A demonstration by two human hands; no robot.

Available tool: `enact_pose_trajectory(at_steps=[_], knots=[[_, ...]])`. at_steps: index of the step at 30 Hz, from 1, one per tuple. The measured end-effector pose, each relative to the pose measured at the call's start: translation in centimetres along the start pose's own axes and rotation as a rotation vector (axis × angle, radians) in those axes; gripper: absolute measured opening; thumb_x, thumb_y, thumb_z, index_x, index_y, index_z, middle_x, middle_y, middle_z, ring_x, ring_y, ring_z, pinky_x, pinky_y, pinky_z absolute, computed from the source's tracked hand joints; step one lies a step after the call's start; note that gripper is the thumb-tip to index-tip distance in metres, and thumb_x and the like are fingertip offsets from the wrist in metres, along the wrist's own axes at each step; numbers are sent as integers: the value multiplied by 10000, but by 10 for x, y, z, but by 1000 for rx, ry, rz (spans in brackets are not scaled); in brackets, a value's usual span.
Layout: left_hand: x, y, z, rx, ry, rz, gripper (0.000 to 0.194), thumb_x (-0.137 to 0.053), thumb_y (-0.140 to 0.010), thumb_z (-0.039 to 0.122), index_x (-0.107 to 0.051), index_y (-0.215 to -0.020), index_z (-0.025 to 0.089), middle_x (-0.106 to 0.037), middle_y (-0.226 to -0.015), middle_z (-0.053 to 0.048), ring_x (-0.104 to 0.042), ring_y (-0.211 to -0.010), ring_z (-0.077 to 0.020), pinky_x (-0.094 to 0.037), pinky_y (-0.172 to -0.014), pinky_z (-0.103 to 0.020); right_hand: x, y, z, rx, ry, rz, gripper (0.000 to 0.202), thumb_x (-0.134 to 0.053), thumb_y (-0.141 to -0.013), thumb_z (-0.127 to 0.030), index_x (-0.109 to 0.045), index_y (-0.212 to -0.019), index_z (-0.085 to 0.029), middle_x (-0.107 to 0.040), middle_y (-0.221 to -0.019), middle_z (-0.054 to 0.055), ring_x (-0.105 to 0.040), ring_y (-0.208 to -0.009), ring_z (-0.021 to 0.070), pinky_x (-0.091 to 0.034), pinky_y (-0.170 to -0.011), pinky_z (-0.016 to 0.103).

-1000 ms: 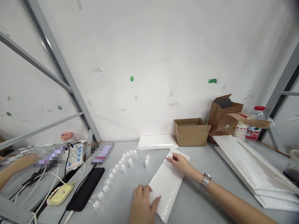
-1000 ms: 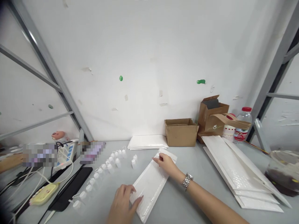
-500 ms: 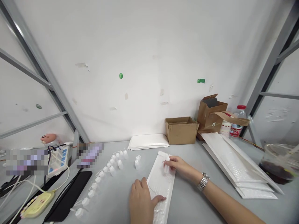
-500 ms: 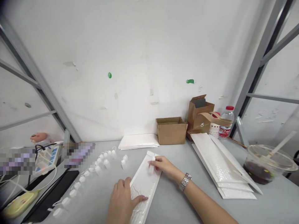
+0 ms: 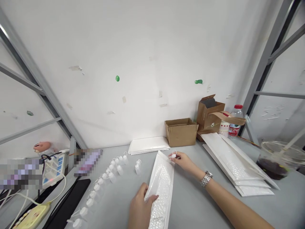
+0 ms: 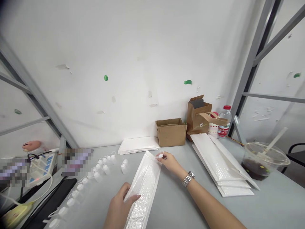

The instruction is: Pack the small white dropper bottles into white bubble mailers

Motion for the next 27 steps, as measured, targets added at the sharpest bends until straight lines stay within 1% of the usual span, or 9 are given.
enact_pose_trajectory(at_steps=[2, 4, 8, 12, 15, 18, 20, 23, 27], knots=[[-2, 3, -4, 34, 103, -14, 114, -476, -736, 313, -429, -663, 238, -617, -655, 53, -562, -620, -146, -386, -602, -222, 4, 0, -4, -7, -83, -91, 309, -597, -681, -418, -622, -819, -143, -617, -783, 43, -545, -735, 176, -407, -709, 304], [-3, 5, -8, 71, 209, -16, 97, -506, -709, 324, -481, -754, 242, -666, -704, 40, -609, -670, -169, -410, -635, -234, 7, 0, -7, -7, -198, -180, 313, -640, -656, -424, -602, -805, -151, -617, -780, 34, -543, -717, 163, -406, -688, 295], [-6, 5, -8, 116, 480, -49, 483, -604, -627, 327, -498, -1079, 190, -707, -801, -30, -644, -777, -228, -453, -715, -289, 7, 6, -16, -12, -405, -302, 310, -699, -626, -391, -572, -811, -178, -618, -808, 19, -549, -755, 153, -395, -725, 290], [-12, 3, 4, 72, 727, -177, 494, -690, -565, 448, -622, -932, 123, -702, -897, -106, -622, -873, -285, -461, -762, -338, 0, 16, -28, -44, -505, -405, 401, -718, -631, -343, -493, -940, -222, -598, -732, -27, -538, -691, 121, -386, -693, 268], [-17, 2, 10, 113, 819, -255, 567, -651, -571, 581, -662, -885, 108, -707, -850, -103, -613, -885, -296, -450, -793, -360, -5, 19, -33, -12, -467, -401, 362, -662, -695, -390, -494, -968, -224, -566, -696, -39, -510, -661, 107, -381, -671, 254], [-21, 4, 10, 146, 852, -228, 586, -626, -566, 629, -686, -861, 126, -705, -886, -93, -569, -994, -297, -413, -868, -336, -9, 18, -31, 1, -375, -335, 334, -554, -750, -496, -573, -874, -186, -569, -749, 0, -495, -666, 113, -391, -658, 260], [-23, 6, 8, 181, 865, -175, 571, -632, -545, 640, -699, -819, 144, -704, -895, -84, -541, -1040, -300, -400, -885, -320, -12, 18, -27, -6, -288, -349, 365, -543, -742, -519, -615, -797, -165, -592, -776, 27, -504, -680, 130, -399, -665, 276], [-27, 9, 6, 217, 856, -116, 539, -637, -528, 646, -699, -758, 164, -701, -829, -62, -543, -1008, -291, -414, -841, -300, -16, 18, -24, 30, -183, -418, 313, -572, -730, -463, -647, -757, -160, -624, -755, 33, -526, -704, 150, -400, -699, 291], [-28, 10, 5, 208, 843, -132, 488, -617, -560, 643, -654, -651, 165, -642, -647, -21, -565, -830, -236, -419, -726, -264, -16, 19, -23, -2, -186, -409, 217, -591, -718, -343, -616, -839, -164, -559, -584, -29, -458, -549, 101, -363, -561, 237]])
Point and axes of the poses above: each hand's wrist, its own y-axis away from the middle knuckle, its own x-axis out of the back of the hand, z = x × y, the point moved 1 cm from there along -y, towards the middle knuckle
